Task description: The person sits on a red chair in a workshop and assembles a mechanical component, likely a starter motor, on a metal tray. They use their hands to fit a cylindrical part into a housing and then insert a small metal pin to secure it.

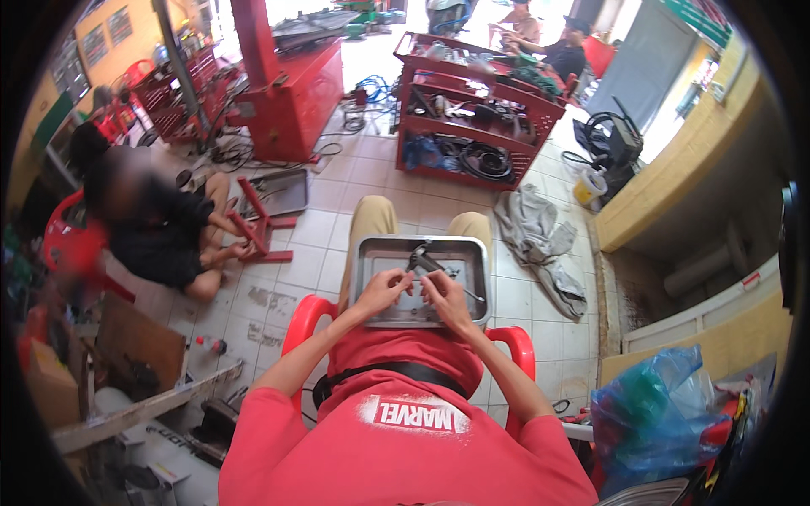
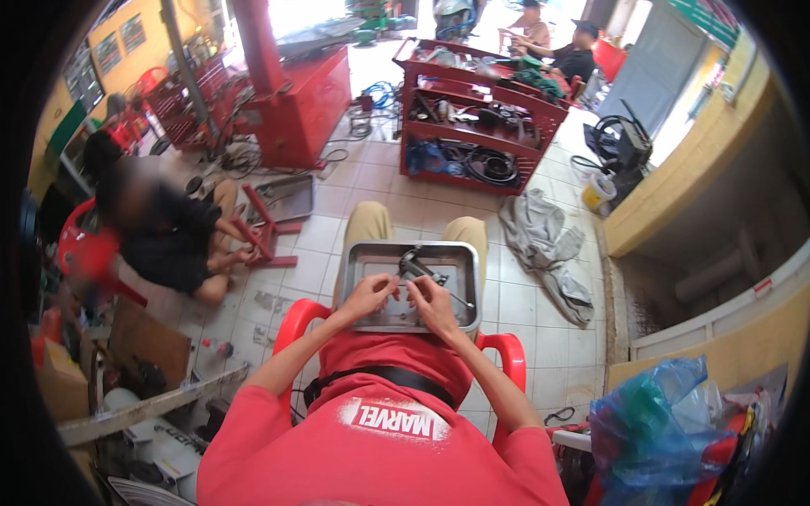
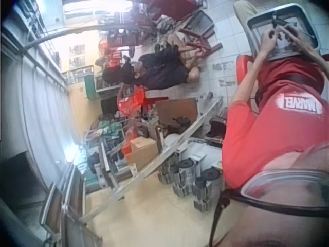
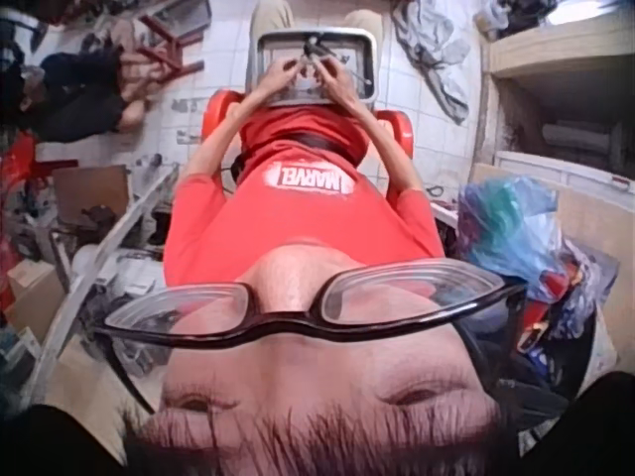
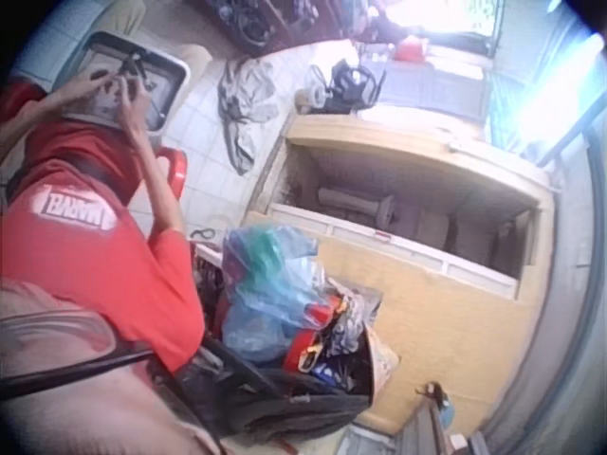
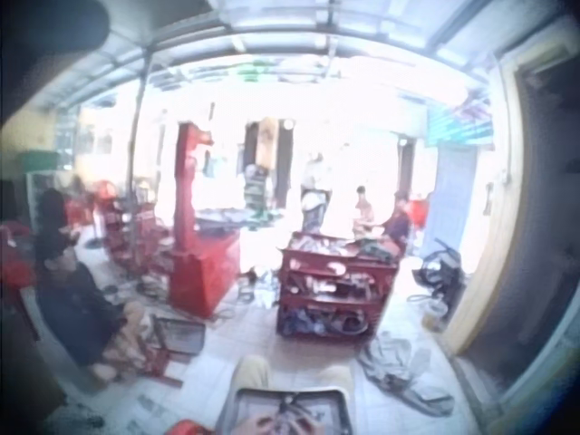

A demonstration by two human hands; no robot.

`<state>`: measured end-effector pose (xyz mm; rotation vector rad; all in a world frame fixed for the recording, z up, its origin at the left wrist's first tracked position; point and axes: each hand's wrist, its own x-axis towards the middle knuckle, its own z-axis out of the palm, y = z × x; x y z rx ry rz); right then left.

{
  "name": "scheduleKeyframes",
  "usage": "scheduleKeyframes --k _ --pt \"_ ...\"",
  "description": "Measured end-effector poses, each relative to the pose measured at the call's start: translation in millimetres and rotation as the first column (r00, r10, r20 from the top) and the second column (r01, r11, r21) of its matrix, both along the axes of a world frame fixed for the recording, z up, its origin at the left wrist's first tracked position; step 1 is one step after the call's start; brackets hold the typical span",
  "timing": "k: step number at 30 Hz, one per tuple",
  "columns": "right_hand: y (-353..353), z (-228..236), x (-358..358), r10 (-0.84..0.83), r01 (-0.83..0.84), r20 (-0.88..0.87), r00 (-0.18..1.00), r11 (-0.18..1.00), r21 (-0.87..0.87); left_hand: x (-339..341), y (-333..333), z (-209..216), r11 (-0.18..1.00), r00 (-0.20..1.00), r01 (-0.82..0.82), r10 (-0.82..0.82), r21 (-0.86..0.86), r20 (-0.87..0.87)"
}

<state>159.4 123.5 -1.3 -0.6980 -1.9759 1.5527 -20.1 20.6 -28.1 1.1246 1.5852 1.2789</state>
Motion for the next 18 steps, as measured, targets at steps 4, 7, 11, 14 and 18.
scheduleKeyframes --k 4,7,11,14,18 --pt "6.4 -12.0 0.2 0.041 -0.041 -0.006 0.999 0.999 0.025 1.5 1.8 0.1 0.998 1.0 -0.027 0.027 0.058 0.01" --pt "8.4 -9.4 -2.8 0.055 -0.056 -0.029 0.998 0.998 -0.019 -0.9 3.2 6.8 0.992 0.999 -0.055 0.054 0.112 0.004" --pt "6.4 -14.8 -6.0 0.048 -0.051 -0.08 0.996 0.998 -0.035 -6.6 2.6 8.6 0.985 0.995 -0.074 0.062 0.158 0.082" --pt "5.9 -8.9 -5.1 0.1 -0.099 -0.013 0.995 0.994 0.038 -10.4 4.6 -8.2 0.977 0.988 -0.109 0.085 0.186 0.131" --pt "8.3 -16.0 -3.9 0.168 -0.169 0.021 0.986 0.985 0.03 -9.7 -1.3 1.8 0.972 0.979 -0.134 0.1 0.193 0.176"
